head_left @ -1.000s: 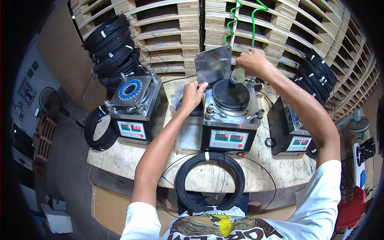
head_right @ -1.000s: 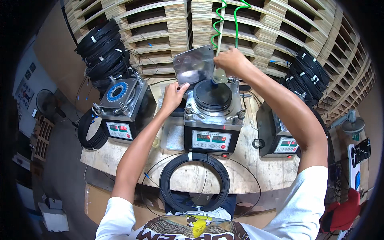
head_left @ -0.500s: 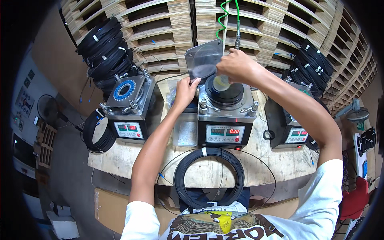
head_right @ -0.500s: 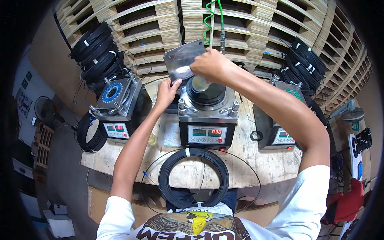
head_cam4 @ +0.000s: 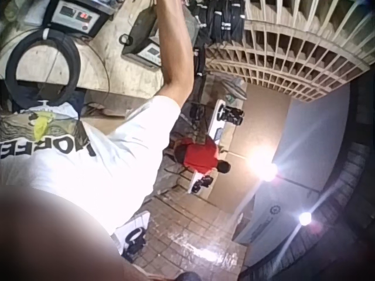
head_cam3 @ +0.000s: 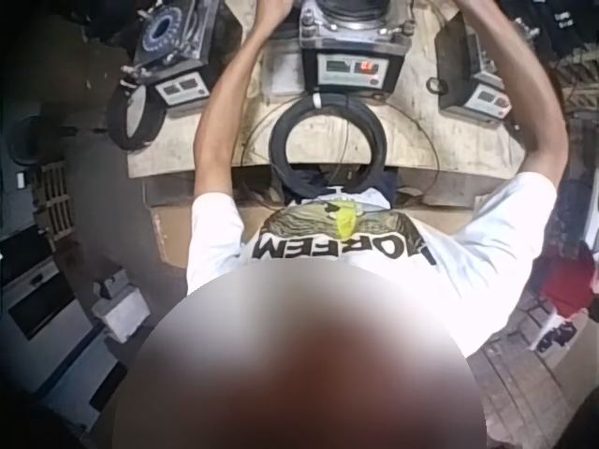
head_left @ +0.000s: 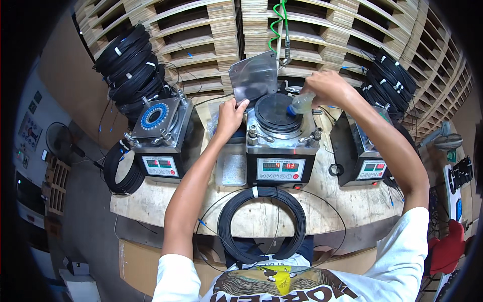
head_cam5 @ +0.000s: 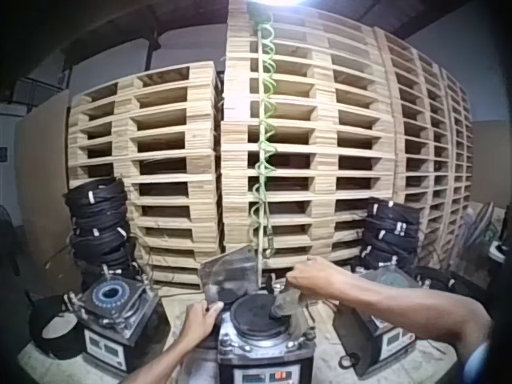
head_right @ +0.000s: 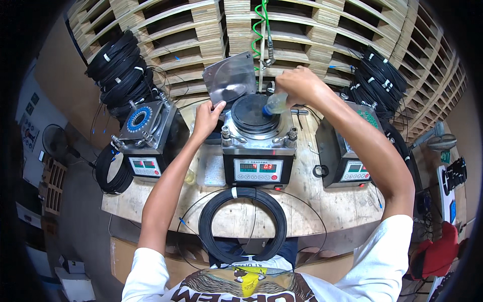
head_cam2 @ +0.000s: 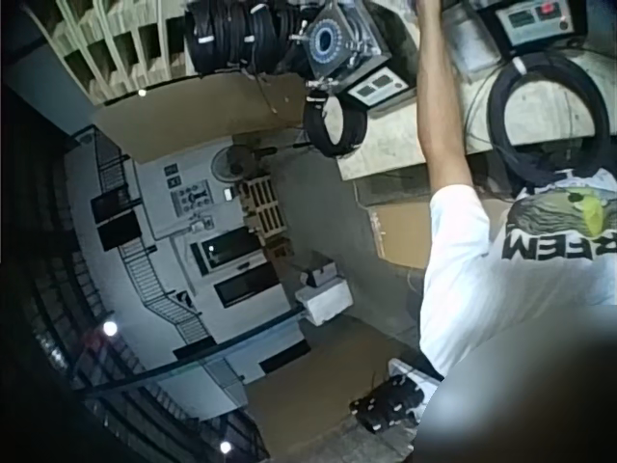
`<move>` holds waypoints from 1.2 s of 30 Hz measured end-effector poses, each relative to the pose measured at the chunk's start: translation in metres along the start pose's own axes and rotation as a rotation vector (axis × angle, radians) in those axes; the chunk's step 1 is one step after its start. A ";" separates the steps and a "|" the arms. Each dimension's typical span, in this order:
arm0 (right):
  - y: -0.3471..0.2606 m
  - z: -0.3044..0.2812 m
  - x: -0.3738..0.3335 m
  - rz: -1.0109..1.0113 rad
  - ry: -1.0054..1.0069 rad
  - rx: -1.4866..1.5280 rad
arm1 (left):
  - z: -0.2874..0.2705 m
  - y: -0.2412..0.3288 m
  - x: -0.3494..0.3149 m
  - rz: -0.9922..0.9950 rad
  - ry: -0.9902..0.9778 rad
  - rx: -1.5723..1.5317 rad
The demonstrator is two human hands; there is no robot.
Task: Measuring and processing lengths of black cable using industrial winding and polishing machinery.
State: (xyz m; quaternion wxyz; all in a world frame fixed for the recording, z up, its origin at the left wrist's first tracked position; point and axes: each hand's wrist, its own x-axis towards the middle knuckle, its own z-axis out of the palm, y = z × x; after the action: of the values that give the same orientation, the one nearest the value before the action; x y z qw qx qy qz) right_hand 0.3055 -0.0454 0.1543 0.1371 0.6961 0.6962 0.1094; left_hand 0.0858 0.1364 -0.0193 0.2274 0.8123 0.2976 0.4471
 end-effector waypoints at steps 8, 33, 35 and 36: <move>0.001 0.058 -0.025 -0.025 0.202 0.602 | 0.011 -0.001 0.003 0.006 -0.014 0.008; -0.086 0.326 -0.160 0.689 0.586 1.319 | -0.002 -0.006 0.005 -0.017 -0.074 0.011; -0.086 0.322 -0.162 0.577 0.653 1.227 | -0.003 0.004 0.001 -0.008 -0.062 0.022; -0.086 0.322 -0.159 0.550 0.730 1.236 | -0.001 -0.015 0.005 0.024 -0.049 0.024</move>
State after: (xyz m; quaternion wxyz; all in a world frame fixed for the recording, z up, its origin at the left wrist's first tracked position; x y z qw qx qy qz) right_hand 0.3342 -0.2171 -0.1715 -0.5477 0.7140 0.4336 -0.0466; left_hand 0.0834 0.1510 -0.0255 0.2192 0.8294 0.2874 0.4260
